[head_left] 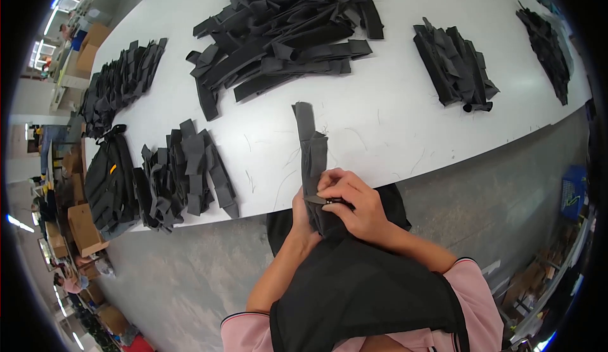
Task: The recorder uses a handheld thread nipper or clipper to trim the edges of black foam or fabric strips in a factory setting.
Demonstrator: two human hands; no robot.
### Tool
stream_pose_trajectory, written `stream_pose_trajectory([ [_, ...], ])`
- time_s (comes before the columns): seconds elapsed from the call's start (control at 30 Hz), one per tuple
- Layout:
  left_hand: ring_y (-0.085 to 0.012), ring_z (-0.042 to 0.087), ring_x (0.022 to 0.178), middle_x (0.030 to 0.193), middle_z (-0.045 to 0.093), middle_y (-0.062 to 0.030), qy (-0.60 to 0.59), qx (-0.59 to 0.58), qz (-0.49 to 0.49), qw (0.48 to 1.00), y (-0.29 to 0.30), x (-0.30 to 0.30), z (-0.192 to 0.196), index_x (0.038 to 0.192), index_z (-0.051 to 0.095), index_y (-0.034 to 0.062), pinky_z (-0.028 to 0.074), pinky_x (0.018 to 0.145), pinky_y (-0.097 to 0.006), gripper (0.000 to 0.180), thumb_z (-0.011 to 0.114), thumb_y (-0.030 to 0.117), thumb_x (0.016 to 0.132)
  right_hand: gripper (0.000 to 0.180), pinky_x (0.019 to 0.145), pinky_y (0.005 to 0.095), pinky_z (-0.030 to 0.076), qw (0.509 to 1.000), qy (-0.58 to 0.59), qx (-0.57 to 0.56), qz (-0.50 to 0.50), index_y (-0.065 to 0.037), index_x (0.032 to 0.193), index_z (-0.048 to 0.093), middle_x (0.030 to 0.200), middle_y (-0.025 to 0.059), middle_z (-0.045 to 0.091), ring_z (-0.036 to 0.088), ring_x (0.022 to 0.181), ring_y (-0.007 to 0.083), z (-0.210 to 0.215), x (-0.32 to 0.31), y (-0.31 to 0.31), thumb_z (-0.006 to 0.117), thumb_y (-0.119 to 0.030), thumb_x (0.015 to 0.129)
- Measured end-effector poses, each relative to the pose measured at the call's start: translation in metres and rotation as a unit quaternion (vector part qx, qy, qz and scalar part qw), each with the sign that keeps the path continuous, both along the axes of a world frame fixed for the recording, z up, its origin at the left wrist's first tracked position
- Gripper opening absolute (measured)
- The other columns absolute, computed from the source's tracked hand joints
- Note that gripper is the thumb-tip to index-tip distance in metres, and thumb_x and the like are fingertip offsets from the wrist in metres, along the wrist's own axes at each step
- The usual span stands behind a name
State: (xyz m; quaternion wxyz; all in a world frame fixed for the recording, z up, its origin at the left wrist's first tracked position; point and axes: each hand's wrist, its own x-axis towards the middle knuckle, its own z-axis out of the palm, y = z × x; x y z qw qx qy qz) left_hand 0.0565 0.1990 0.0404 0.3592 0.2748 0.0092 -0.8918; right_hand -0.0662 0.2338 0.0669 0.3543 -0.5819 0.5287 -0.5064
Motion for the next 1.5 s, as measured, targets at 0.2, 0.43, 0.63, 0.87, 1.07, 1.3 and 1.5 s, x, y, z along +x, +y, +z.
stream_pose_trajectory([
  [0.2,-0.0191,0.058,0.089,0.098,0.058,-0.0108,-0.273,-0.06,-0.007,0.96,0.004,-0.001,0.007,0.102,0.053,-0.0017,0.046,0.081,-0.033,0.051,0.028,0.042,0.1,0.036,0.065,0.0217,0.043,0.982,-0.103,0.158,0.02,-0.002,0.107,0.054,0.082,0.0032,0.053,0.052,0.073,0.0093,0.013,-0.006,-0.004,0.069,0.003,0.074],
  [0.43,-0.0266,0.059,0.102,0.115,0.057,-0.021,-0.163,-0.199,-0.031,0.966,-0.013,0.012,0.019,0.126,0.041,0.0007,0.05,0.086,-0.038,0.042,0.049,0.028,0.095,0.03,0.067,0.0227,0.043,0.945,-0.21,0.229,0.101,-0.004,0.107,0.05,0.079,0.001,0.053,0.052,0.071,0.0076,-0.005,-0.011,0.007,0.065,-0.004,0.081],
  [0.63,-0.024,0.065,0.077,0.099,0.062,-0.0193,-0.208,-0.17,-0.045,0.962,-0.017,0.016,0.023,0.115,0.044,0.001,0.055,0.07,-0.034,0.03,0.05,0.023,0.095,0.031,0.057,0.0306,0.044,0.975,0.21,-0.023,-0.075,-0.007,0.101,0.06,0.08,0.0062,0.059,0.057,0.064,0.0218,0.018,-0.037,-0.011,0.068,-0.004,0.072],
  [0.87,-0.0209,0.065,0.07,0.092,0.063,-0.0172,-0.221,-0.172,-0.074,0.957,-0.015,0.011,0.029,0.113,0.044,0.0011,0.054,0.063,-0.031,0.027,0.049,0.021,0.095,0.026,0.057,0.0311,0.044,0.961,0.255,-0.064,-0.089,-0.007,0.097,0.063,0.079,0.0056,0.062,0.058,0.064,0.0225,0.003,-0.04,-0.03,0.067,-0.002,0.071],
  [1.07,-0.0197,0.064,0.066,0.089,0.064,-0.0164,-0.219,-0.172,-0.074,0.958,-0.017,0.012,0.031,0.11,0.046,0.0005,0.053,0.06,-0.029,0.025,0.049,0.02,0.095,0.022,0.057,0.031,0.045,0.954,0.278,-0.068,-0.091,-0.006,0.093,0.064,0.08,0.0064,0.064,0.059,0.065,0.022,0.002,-0.041,-0.03,0.067,-0.001,0.072],
  [1.3,-0.0188,0.064,0.067,0.09,0.064,-0.0165,-0.249,-0.174,-0.099,0.948,-0.018,0.006,0.034,0.11,0.046,0.0001,0.053,0.061,-0.028,0.024,0.048,0.019,0.095,0.026,0.059,0.0302,0.046,0.974,0.205,-0.028,-0.096,-0.004,0.095,0.064,0.078,0.0084,0.063,0.059,0.065,0.0221,-0.004,-0.045,-0.025,0.068,0.002,0.071],
  [1.5,-0.0185,0.064,0.065,0.089,0.065,-0.0162,-0.262,-0.164,-0.099,0.946,-0.02,0.007,0.034,0.11,0.046,-0.0001,0.053,0.06,-0.027,0.023,0.048,0.018,0.095,0.024,0.053,0.0309,0.044,0.976,0.19,-0.043,-0.098,-0.007,0.094,0.064,0.083,0.0048,0.059,0.057,0.061,0.0214,0.003,-0.044,-0.022,0.068,-0.003,0.071],
])
